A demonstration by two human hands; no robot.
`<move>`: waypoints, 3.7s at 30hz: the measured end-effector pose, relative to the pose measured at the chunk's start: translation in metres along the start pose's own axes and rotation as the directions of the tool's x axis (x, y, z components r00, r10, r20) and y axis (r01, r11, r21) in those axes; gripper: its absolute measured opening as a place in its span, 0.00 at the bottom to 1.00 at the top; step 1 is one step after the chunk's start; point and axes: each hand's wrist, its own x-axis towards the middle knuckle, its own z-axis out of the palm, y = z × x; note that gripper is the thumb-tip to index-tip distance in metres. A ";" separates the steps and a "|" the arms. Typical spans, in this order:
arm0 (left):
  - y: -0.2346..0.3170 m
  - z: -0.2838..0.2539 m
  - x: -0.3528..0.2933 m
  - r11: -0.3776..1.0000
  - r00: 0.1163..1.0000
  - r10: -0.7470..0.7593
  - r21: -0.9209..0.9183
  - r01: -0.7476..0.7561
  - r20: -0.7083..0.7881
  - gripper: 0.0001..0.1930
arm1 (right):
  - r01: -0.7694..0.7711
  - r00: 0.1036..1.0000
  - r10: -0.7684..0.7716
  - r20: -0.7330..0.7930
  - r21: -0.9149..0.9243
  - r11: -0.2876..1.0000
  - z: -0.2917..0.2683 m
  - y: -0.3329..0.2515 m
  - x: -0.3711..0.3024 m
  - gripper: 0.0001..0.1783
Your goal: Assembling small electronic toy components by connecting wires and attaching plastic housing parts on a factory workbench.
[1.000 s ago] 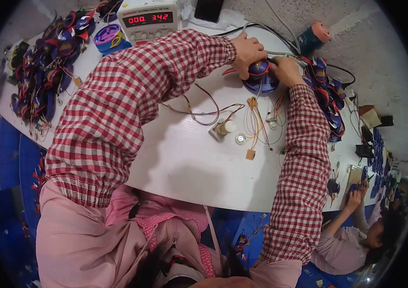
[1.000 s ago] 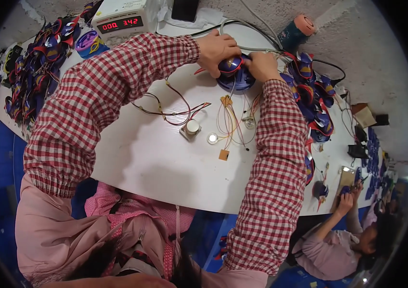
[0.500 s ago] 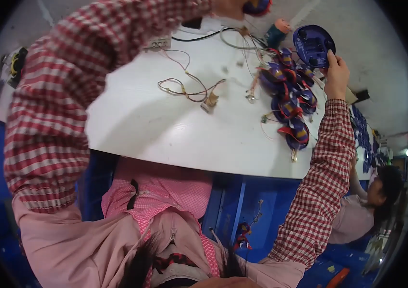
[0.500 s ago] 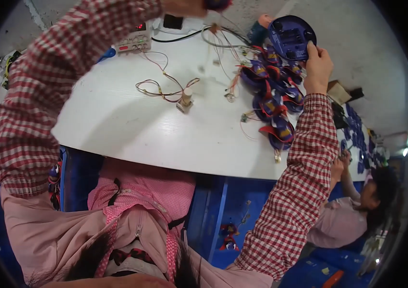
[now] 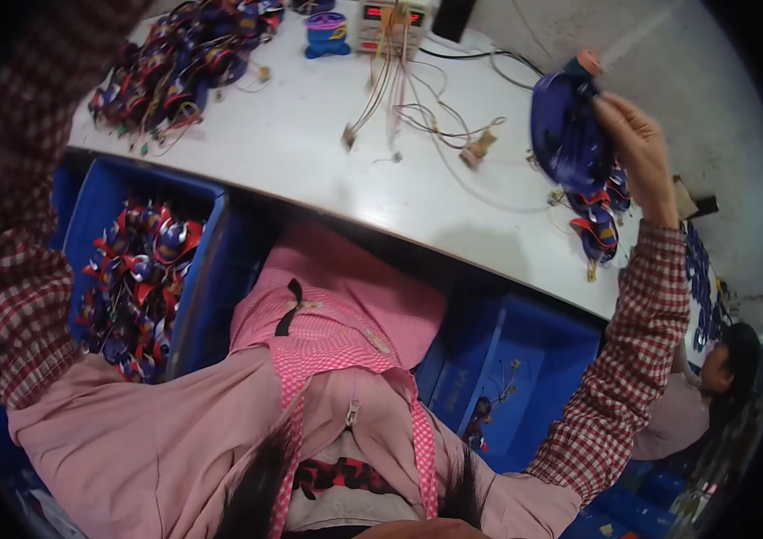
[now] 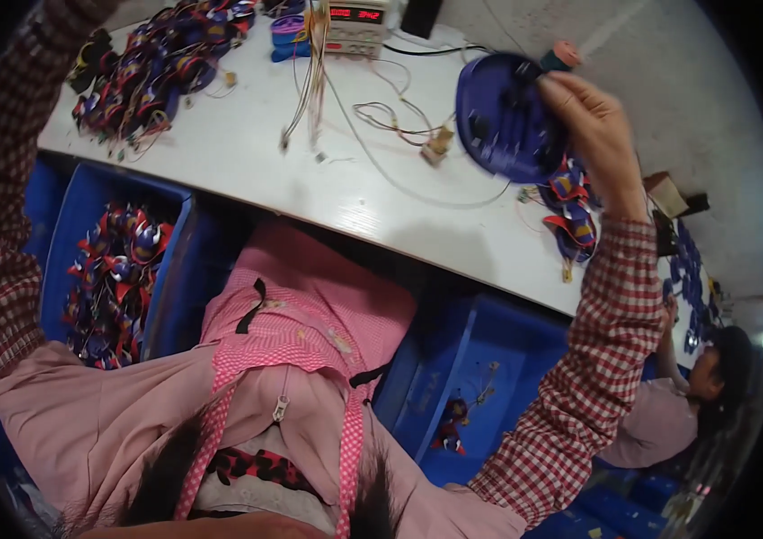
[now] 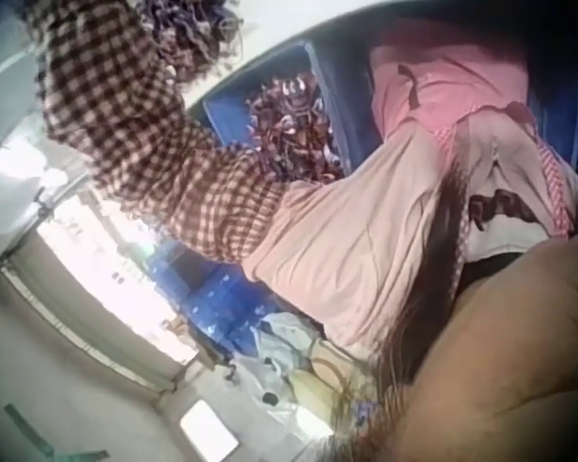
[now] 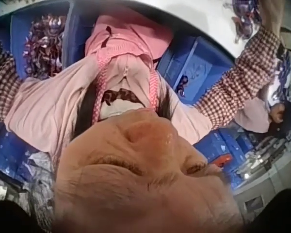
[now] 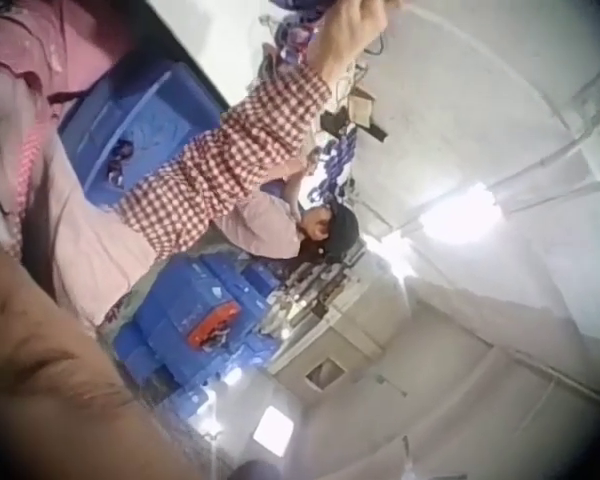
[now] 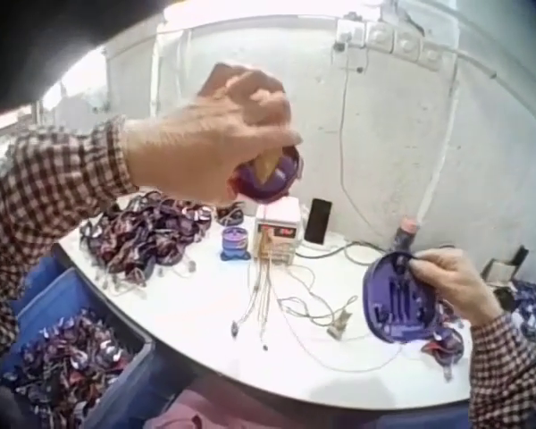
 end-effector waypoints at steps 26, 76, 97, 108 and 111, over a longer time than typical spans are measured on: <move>-0.083 0.253 -0.127 0.938 0.963 -0.091 0.348 -0.004 0.255 0.22 | -0.120 0.969 -0.005 -0.247 -0.489 0.864 0.144 0.163 -0.032 0.17; 0.048 0.253 -0.208 0.296 0.497 -0.863 -0.704 0.645 0.093 0.08 | 0.143 0.989 -0.147 0.004 -0.271 0.952 0.251 0.089 -0.117 0.18; 0.077 0.342 -0.286 -0.364 0.202 -0.834 -0.787 0.498 0.513 0.23 | -0.493 0.862 0.447 0.239 0.603 0.627 0.350 0.116 -0.103 0.13; 0.087 0.323 -0.286 -0.396 0.152 -0.847 -0.796 0.458 0.509 0.12 | 0.065 0.943 0.157 0.293 -0.627 0.777 0.322 0.062 -0.065 0.13; 0.089 0.318 -0.282 -0.396 0.152 -0.852 -0.807 0.438 0.501 0.11 | 0.356 0.930 -0.315 0.189 -0.678 0.644 0.340 0.067 -0.010 0.13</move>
